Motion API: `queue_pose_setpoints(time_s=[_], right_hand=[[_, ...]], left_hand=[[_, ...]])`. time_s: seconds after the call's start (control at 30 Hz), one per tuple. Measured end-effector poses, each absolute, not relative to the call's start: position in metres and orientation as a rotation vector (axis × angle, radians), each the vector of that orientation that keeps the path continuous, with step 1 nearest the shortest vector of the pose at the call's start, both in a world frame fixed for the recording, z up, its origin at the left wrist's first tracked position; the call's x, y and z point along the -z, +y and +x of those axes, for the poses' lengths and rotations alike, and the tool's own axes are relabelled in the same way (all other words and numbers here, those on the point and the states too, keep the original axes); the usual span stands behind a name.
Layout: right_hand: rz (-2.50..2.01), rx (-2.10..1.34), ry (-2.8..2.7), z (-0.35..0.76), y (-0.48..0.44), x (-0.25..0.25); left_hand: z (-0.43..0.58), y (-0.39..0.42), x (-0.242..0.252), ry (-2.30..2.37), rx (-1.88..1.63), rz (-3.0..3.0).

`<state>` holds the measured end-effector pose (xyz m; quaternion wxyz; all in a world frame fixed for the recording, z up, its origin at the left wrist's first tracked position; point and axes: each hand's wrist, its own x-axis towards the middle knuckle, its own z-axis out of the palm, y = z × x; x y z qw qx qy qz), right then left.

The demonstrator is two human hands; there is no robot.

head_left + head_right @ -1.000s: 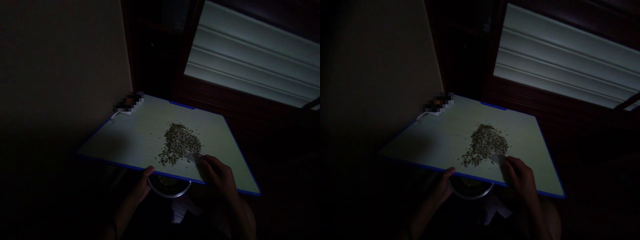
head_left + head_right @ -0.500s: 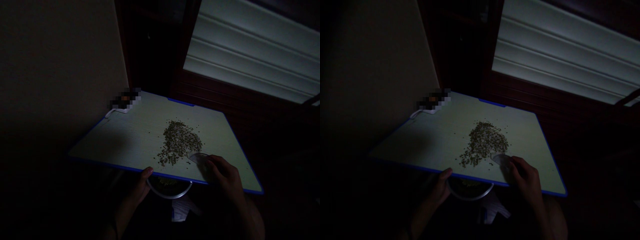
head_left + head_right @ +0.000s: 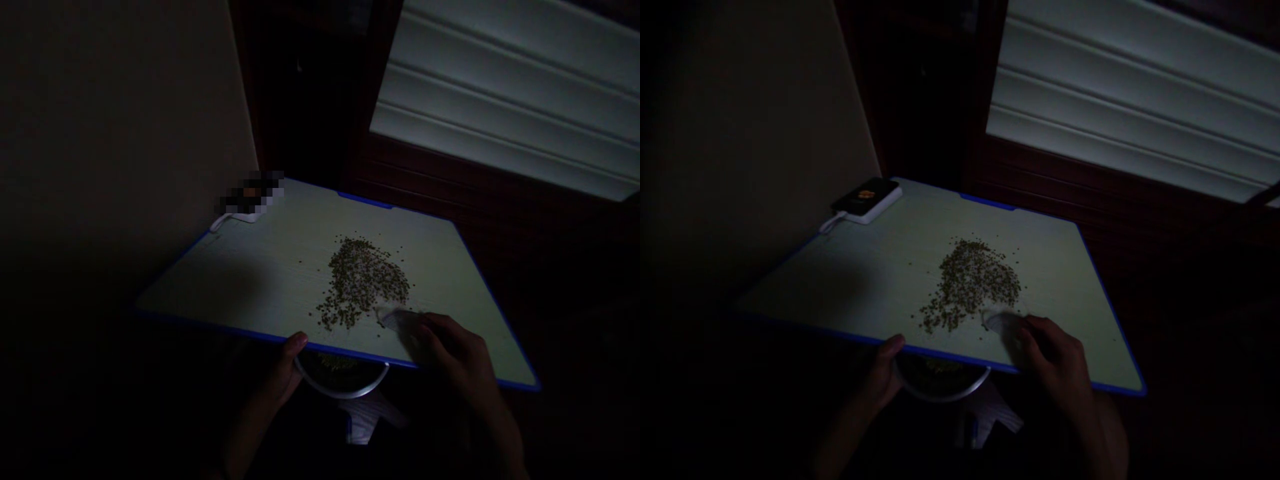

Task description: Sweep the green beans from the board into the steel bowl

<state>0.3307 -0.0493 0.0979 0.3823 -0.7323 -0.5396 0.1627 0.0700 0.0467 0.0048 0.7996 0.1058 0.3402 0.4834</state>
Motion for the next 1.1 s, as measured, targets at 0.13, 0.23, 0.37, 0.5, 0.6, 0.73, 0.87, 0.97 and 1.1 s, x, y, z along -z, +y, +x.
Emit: queue_pose_setpoints(time_s=[0.13, 0.23, 0.37, 0.5, 0.6, 0.73, 0.87, 0.97, 1.1], right_hand=[[-1.858, -0.385, -1.378, 0.33, -0.049, -0.098], [-1.85, -0.368, -1.399, 0.33, -0.048, -0.099], [-1.835, -0.377, -1.441, 0.328, -0.048, -0.1], [-1.837, -0.371, -1.448, 0.329, -0.049, -0.1], [-1.836, -0.363, -1.457, 0.329, -0.048, -0.099], [-1.819, -0.362, -1.492, 0.33, -0.047, -0.098], [-1.806, -0.359, -1.52, 0.331, -0.047, -0.096], [-1.791, -0.366, -1.566, 0.331, -0.047, -0.094], [-1.762, -0.366, -1.616, 0.331, -0.047, -0.093]], left_hand=[[0.067, 0.048, -0.001, 0.733, -0.95, 0.272], [0.065, 0.049, -0.001, 0.771, -0.946, 0.283], [0.067, 0.051, 0.001, 0.782, -0.923, 0.31], [0.067, 0.051, 0.004, 0.72, -0.907, 0.332], [0.066, 0.05, 0.006, 0.728, -0.991, 0.337], [0.067, 0.048, 0.006, 0.724, -0.984, 0.311], [0.069, 0.048, 0.005, 0.672, -1.004, 0.328], [0.069, 0.046, 0.002, 0.711, -1.018, 0.31], [0.067, 0.042, -0.004, 0.763, -1.024, 0.331]])
